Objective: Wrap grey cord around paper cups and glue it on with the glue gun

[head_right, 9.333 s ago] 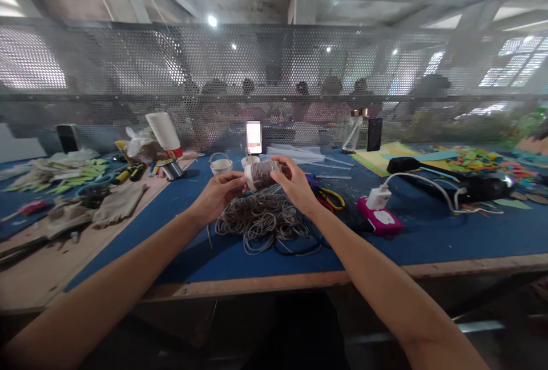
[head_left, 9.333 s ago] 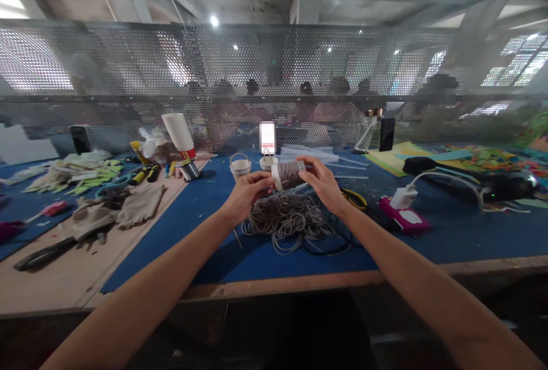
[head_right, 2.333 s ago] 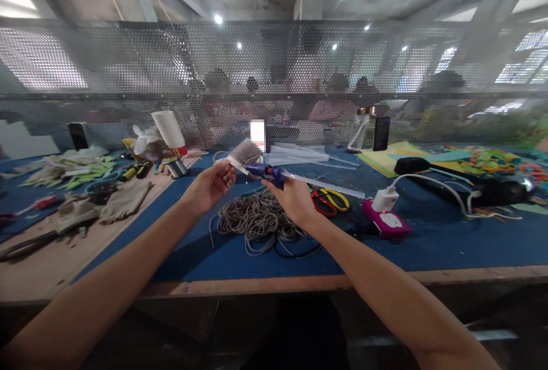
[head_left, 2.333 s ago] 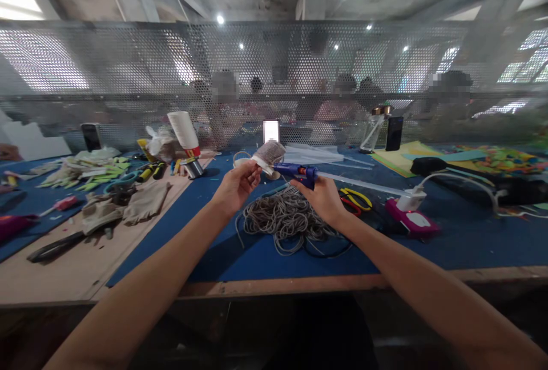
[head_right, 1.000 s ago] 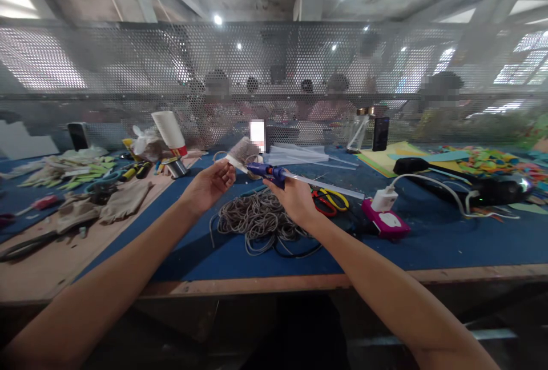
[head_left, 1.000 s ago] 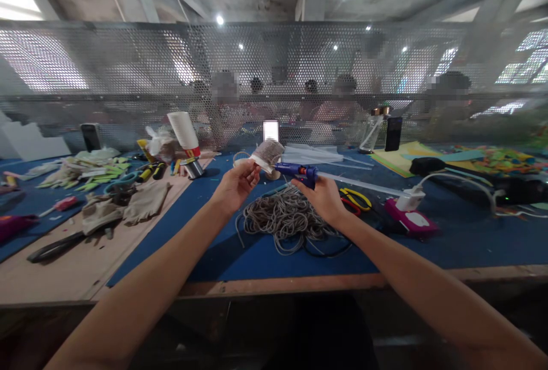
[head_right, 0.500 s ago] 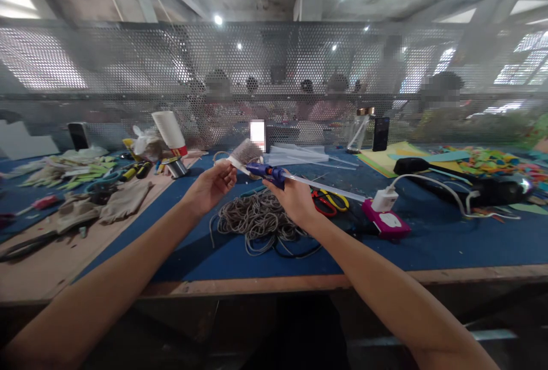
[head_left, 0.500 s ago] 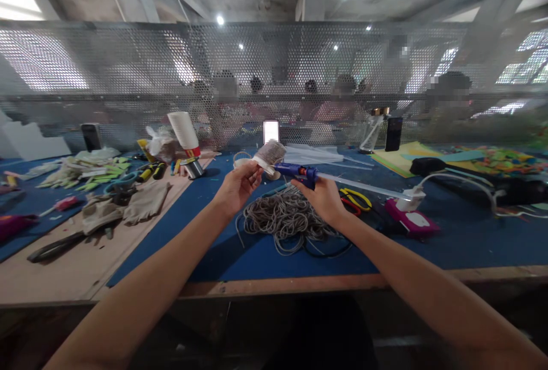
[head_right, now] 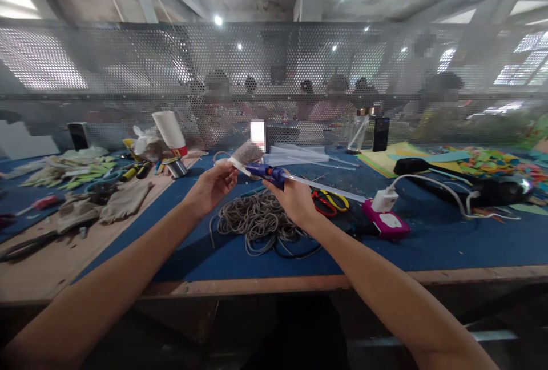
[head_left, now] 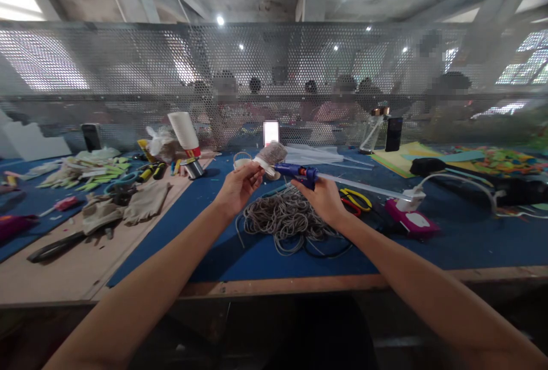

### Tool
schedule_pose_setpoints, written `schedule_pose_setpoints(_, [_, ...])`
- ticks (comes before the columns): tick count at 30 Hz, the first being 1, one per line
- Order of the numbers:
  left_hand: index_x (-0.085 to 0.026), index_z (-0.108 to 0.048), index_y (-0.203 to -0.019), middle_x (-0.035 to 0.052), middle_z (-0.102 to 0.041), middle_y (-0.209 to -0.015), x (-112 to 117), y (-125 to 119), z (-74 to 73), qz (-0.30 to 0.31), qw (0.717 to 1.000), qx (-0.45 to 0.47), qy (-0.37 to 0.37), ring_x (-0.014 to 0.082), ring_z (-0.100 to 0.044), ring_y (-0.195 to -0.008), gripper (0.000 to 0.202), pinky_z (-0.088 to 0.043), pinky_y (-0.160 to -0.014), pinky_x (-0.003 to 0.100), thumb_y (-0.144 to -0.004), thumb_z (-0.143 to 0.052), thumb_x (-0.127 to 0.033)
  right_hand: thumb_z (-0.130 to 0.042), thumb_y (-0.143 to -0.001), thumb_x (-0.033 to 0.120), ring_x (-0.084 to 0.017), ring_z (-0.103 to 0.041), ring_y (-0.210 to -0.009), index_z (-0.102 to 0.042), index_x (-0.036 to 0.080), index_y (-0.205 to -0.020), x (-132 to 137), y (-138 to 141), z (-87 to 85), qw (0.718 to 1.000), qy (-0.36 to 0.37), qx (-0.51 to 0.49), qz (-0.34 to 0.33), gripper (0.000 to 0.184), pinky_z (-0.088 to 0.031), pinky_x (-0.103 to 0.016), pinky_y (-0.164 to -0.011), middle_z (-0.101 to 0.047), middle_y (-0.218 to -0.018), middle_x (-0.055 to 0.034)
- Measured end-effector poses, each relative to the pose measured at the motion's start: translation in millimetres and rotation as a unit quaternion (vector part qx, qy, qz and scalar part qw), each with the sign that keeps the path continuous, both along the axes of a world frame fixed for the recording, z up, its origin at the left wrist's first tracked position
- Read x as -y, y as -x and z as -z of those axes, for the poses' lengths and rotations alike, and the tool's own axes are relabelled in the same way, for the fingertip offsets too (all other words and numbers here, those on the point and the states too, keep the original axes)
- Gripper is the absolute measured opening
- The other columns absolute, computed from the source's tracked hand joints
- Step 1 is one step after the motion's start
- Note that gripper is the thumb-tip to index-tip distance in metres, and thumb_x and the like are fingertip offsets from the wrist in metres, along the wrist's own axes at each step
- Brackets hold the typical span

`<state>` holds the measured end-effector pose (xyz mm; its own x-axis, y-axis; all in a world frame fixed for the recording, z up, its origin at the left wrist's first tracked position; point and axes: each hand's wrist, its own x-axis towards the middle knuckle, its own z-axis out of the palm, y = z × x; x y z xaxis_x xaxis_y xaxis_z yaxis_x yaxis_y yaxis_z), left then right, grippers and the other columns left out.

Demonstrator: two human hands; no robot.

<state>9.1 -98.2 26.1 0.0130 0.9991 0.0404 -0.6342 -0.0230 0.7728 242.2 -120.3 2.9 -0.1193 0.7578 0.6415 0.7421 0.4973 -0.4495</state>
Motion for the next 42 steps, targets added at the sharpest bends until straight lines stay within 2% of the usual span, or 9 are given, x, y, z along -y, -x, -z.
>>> schedule_pose_setpoints(10, [-0.012, -0.072, -0.088, 0.0068, -0.077, -0.080, 1, 0, 1.7, 0.001, 1.000, -0.006, -0.007, 0.0127, -0.072, -0.069, 0.014, -0.060, -0.064, 0.018, -0.078, -0.079, -0.006, -0.063, -0.099, 0.051, -0.031, -0.076, -0.085, -0.075, 0.019, -0.112, 0, -1, 0.1, 1.000, 0.002, -0.005, -0.009, 0.037, -0.052, -0.035, -0.076, -0.080, -0.092, -0.0105])
schedule_pose_setpoints(17, [-0.011, -0.073, -0.088, 0.0045, -0.075, -0.080, 4, -2, 1.5, 0.003, 0.998, -0.056, -0.025, 0.0105, -0.070, -0.071, 0.019, -0.057, -0.065, 0.017, -0.074, -0.086, -0.012, -0.061, -0.098, 0.056, -0.029, -0.074, -0.078, -0.076, 0.018, -0.112, -3, -1, 3.5, 1.000, -0.010, -0.014, -0.014, 0.043, -0.051, -0.034, -0.070, -0.079, -0.087, -0.0096])
schedule_pose_setpoints(26, [-0.010, -0.075, -0.084, 0.0067, -0.075, -0.079, 2, -2, 3.7, -0.005, 0.996, -0.078, -0.031, 0.0111, -0.068, -0.072, 0.017, -0.055, -0.064, 0.018, -0.072, -0.088, -0.014, -0.066, -0.092, 0.060, -0.028, -0.072, -0.079, -0.076, 0.019, -0.097, -2, -1, -3.8, 0.996, 0.016, -0.083, -0.038, 0.042, -0.052, -0.035, -0.074, -0.076, -0.081, -0.0075])
schedule_pose_setpoints(30, [-0.009, -0.076, -0.084, 0.0071, -0.075, -0.079, 1, -1, 4.9, -0.008, 0.997, -0.075, -0.032, 0.0117, -0.068, -0.071, 0.017, -0.055, -0.062, 0.018, -0.072, -0.088, -0.014, -0.068, -0.088, 0.063, -0.025, -0.068, -0.072, -0.071, 0.021, -0.084, -3, -5, -7.8, 0.989, 0.053, -0.129, -0.041, 0.042, -0.050, -0.034, -0.070, -0.070, -0.071, -0.0044])
schedule_pose_setpoints(33, [-0.010, -0.075, -0.083, 0.0067, -0.074, -0.078, -1, 1, 5.0, -0.006, 0.996, -0.076, -0.034, 0.0115, -0.067, -0.070, 0.017, -0.055, -0.062, 0.018, -0.073, -0.088, -0.017, -0.070, -0.085, 0.062, -0.021, -0.063, -0.063, -0.067, 0.022, -0.083, -3, -7, -12.6, 0.976, 0.101, -0.183, -0.056, 0.040, -0.049, -0.033, -0.063, -0.064, -0.064, -0.0010])
schedule_pose_setpoints(37, [-0.012, -0.074, -0.084, 0.0043, -0.073, -0.078, -2, 2, 3.8, -0.008, 0.998, -0.062, -0.025, 0.0108, -0.068, -0.070, 0.017, -0.057, -0.063, 0.018, -0.073, -0.086, -0.015, -0.072, -0.084, 0.051, -0.013, -0.051, -0.051, -0.061, 0.023, -0.087, -3, -10, -20.1, 0.931, 0.162, -0.292, -0.147, 0.030, -0.044, -0.029, -0.052, -0.056, -0.061, 0.0044])
schedule_pose_setpoints(39, [-0.012, -0.073, -0.083, 0.0037, -0.073, -0.077, -2, 2, 3.0, -0.012, 0.999, -0.051, -0.015, 0.0103, -0.069, -0.069, 0.016, -0.057, -0.064, 0.017, -0.073, -0.085, -0.012, -0.071, -0.084, 0.047, -0.011, -0.050, -0.051, -0.060, 0.023, -0.085, -4, -13, -22.8, 0.909, 0.168, -0.337, -0.179, 0.027, -0.043, -0.027, -0.051, -0.056, -0.064, 0.0044])
schedule_pose_setpoints(42, [-0.012, -0.073, -0.083, 0.0045, -0.074, -0.076, -2, 2, 2.0, -0.017, 0.999, -0.040, 0.000, 0.0110, -0.070, -0.070, 0.014, -0.057, -0.063, 0.017, -0.073, -0.083, -0.011, -0.073, -0.084, 0.046, -0.011, -0.054, -0.056, -0.061, 0.022, -0.082, -11, -21, -24.1, 0.891, 0.152, -0.387, -0.182, 0.027, -0.045, -0.026, -0.053, -0.060, -0.067, 0.0030])
